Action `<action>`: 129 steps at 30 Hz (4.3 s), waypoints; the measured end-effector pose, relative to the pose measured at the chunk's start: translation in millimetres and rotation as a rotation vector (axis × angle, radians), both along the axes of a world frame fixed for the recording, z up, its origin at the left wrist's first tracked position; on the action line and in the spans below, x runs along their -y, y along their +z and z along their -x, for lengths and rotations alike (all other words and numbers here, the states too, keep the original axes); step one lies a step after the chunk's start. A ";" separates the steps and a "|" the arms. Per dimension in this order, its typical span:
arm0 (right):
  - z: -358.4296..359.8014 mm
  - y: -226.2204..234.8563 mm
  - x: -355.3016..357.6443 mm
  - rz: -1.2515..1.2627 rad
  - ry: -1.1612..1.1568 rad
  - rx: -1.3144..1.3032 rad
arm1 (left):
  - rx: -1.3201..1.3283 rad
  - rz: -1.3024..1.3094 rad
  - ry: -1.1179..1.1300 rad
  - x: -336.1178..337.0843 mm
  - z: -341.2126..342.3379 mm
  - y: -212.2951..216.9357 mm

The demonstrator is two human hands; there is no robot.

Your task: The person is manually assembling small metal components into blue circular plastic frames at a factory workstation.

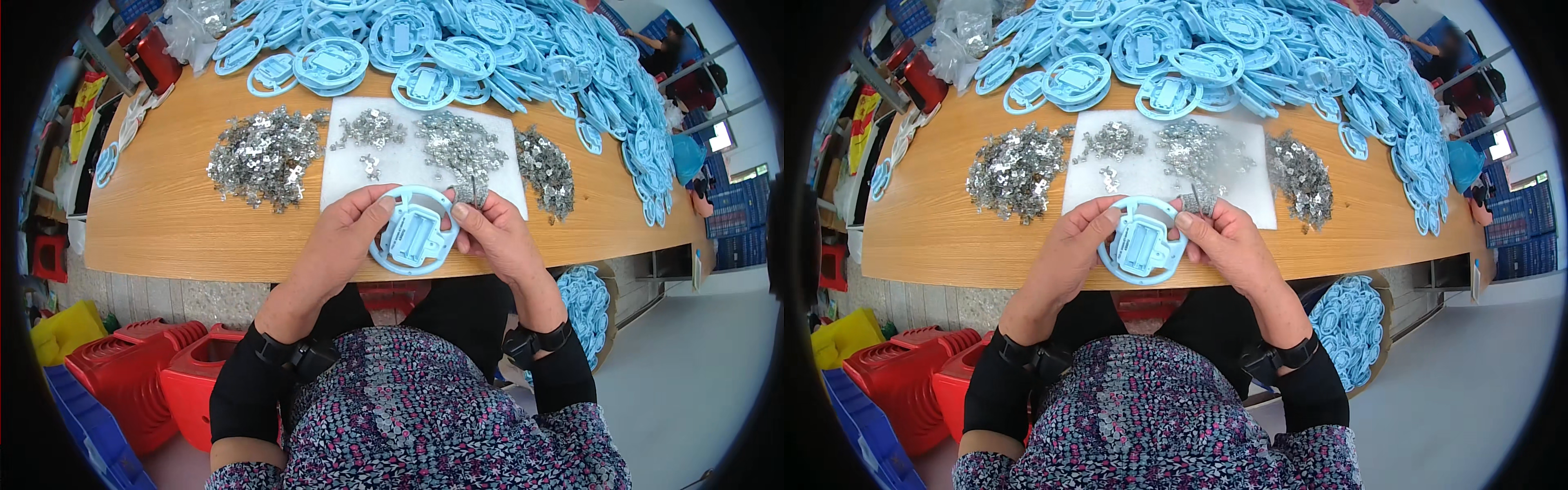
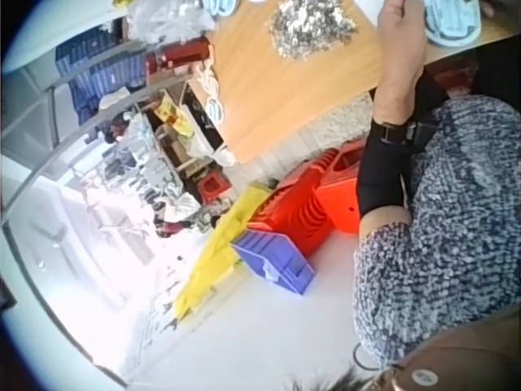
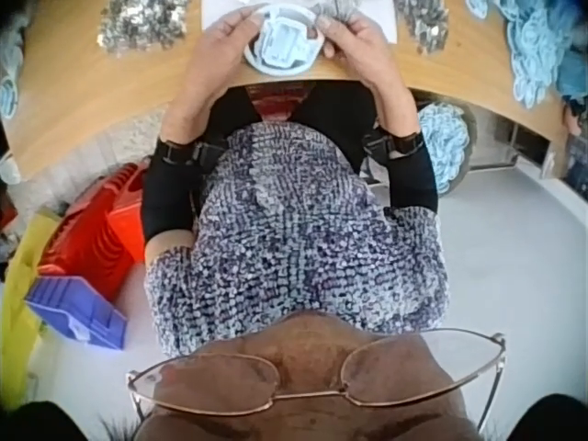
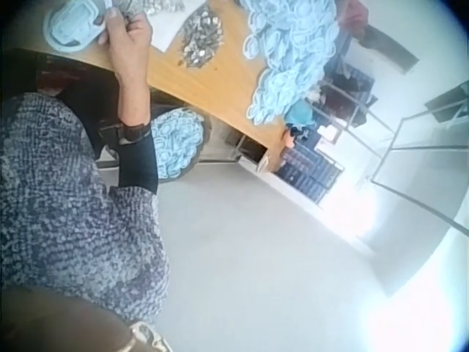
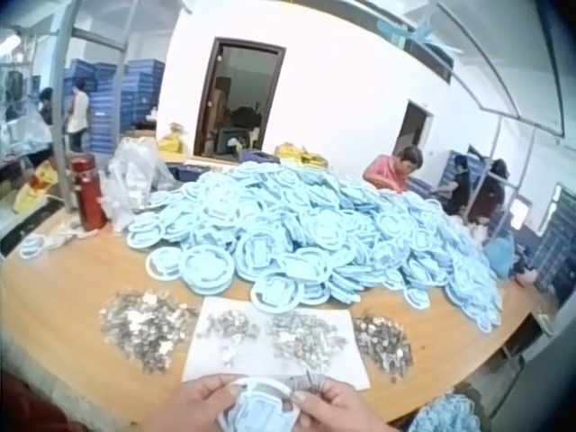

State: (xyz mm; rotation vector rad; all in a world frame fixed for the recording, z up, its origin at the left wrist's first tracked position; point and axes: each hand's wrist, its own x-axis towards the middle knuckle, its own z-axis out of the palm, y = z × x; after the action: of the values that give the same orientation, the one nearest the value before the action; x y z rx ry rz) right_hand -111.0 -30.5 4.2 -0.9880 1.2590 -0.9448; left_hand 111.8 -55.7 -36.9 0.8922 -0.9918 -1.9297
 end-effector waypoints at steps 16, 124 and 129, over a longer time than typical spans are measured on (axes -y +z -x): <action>-12.0 -4.7 18.1 -0.019 0.177 -0.059 | 0.060 -0.019 0.046 -0.3 -16.6 4.1; -47.5 -15.8 10.5 0.656 0.211 -0.847 | 0.550 0.214 0.116 2.8 -8.9 6.9; -45.8 -21.1 11.9 0.616 0.162 -0.752 | 0.443 0.213 0.105 4.6 -12.8 -8.9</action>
State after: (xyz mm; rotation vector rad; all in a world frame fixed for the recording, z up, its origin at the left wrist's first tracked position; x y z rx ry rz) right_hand -65.2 -42.4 -16.9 -2.0321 1.4827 -0.8743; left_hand 124.6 -60.2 -45.8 1.2469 -1.3471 -1.5332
